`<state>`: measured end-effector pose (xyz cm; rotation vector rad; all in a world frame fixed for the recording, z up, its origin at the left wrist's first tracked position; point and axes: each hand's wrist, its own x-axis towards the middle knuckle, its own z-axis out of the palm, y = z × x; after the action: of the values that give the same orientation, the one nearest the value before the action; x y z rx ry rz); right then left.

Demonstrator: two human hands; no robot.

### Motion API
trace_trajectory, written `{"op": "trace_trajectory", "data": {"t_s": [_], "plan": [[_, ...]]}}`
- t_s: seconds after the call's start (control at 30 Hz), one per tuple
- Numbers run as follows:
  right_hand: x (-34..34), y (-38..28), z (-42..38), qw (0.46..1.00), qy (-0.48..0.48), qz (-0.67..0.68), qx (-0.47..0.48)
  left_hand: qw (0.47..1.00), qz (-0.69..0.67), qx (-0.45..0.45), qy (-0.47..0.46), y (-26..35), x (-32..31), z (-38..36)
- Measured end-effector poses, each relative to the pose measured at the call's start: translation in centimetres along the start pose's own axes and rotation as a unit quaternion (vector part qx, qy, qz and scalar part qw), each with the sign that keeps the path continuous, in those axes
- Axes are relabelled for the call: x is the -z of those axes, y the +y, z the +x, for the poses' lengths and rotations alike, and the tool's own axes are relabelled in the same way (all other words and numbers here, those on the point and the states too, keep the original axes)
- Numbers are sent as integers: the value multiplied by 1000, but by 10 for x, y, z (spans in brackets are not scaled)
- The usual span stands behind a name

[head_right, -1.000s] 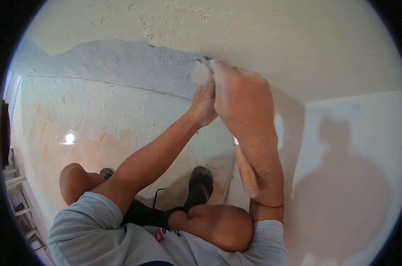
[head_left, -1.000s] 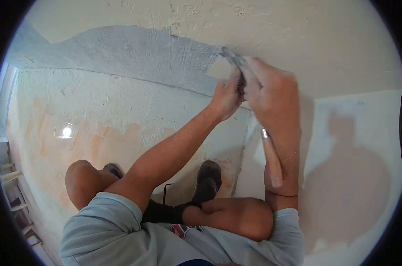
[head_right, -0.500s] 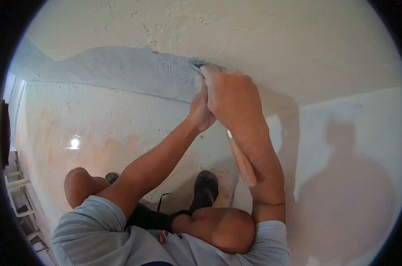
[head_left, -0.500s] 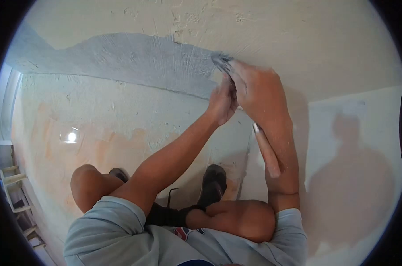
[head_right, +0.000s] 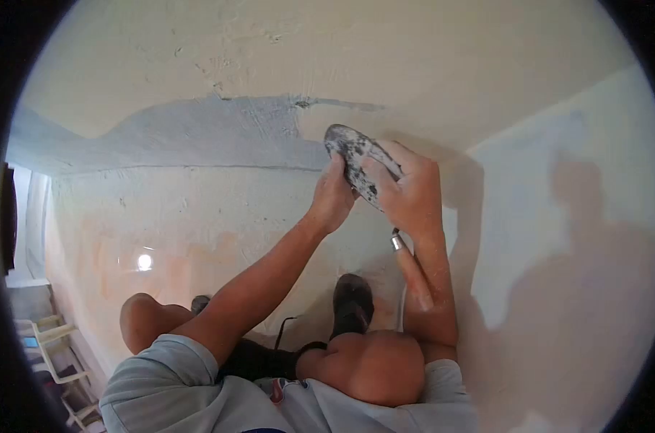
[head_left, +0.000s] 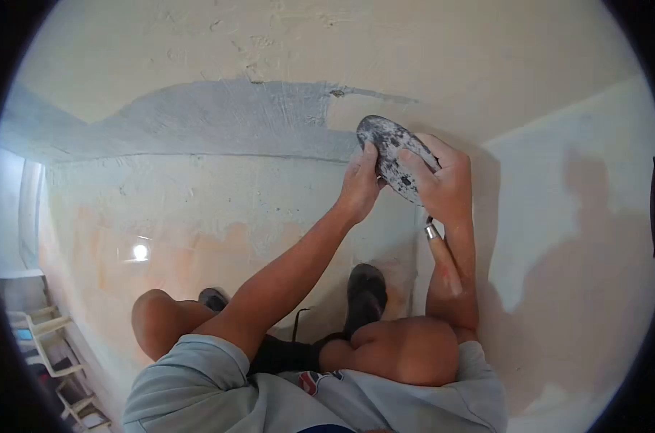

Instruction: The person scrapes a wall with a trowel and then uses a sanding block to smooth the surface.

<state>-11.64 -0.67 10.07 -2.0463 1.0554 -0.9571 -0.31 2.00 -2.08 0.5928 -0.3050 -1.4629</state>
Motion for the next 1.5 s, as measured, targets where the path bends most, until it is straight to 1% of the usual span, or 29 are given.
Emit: {"op": "trace_trajectory", "data": {"t_s": [0.07,0.1,0.13,0.2,0.23,0.27,0.33,0.37,0.43,0.47,0.5,0.57,0.63,0.7,0.73,0.8,0.87,0.9,0.93,1.0,1.03,1.07,1.13,1.17,1.2,1.27,1.3,1.4,1.5], "plan": [[3,30,-8,995,1,82,-56,998,-50,-42,-24,0,-3,-1],[7,37,-11,993,-22,80,-80,997,-49,-33,-40,4,-4,-2],[4,42,-13,992,-4,94,-87,998,-30,-20,-44,9,-9,-2],[4,47,-21,985,36,140,-89,999,-48,-12,-3,12,-24,-7],[0,40,-6,991,21,92,-91,999,-39,-20,17,23,-23,2],[1,36,-6,990,32,94,-95,999,-32,-11,11,24,-28,1],[1,31,-9,996,71,57,-22,999,-15,-26,12,23,-33,2],[4,29,-10,996,70,52,-16,999,3,-28,-19,25,-34,2],[11,31,-7,997,70,36,-24,997,52,20,-47,28,-31,7],[19,42,-4,997,62,30,-38,996,78,32,-43,20,-33,13],[29,43,-1,998,57,16,-22,996,76,33,-42,17,-44,14],[35,41,-1,998,65,10,-21,997,61,51,9,12,-55,15],[37,47,-2,997,82,-8,-6,995,75,62,12,11,-57,15],[47,43,-2,996,79,9,-26,986,117,111,-28,11,-62,18],[51,42,-2,996,76,27,-46,986,128,99,-29,12,-68,18],[47,47,5,995,78,55,-26,985,136,100,-25,16,-64,21],[34,41,20,996,62,-48,45,987,143,79,0,22,-51,26],[25,43,26,995,54,-37,74,988,135,72,2,29,-46,23],[25,41,28,995,54,-40,75,990,128,66,5,35,-42,21],[24,36,26,999,6,-32,13,989,130,68,-3,32,-36,21],[26,42,23,998,30,-27,52,987,137,83,-4,28,-37,23],[33,45,20,998,30,-27,55,985,143,95,-7,24,-39,26],[45,45,7,998,59,19,14,981,169,100,-11,24,-62,17],[47,44,5,996,78,30,20,979,176,107,-13,23,-68,16],[42,43,8,996,75,33,20,981,165,103,-14,23,-70,15],[27,38,20,998,65,-12,17,982,167,84,1,32,-44,20],[16,35,28,997,44,-33,49,984,167,64,11,40,-34,23],[-8,28,36,997,26,-1,68,988,141,36,42,55,-23,14],[-6,30,35,996,29,-25,76,988,146,46,34,56,-27,14]]}}
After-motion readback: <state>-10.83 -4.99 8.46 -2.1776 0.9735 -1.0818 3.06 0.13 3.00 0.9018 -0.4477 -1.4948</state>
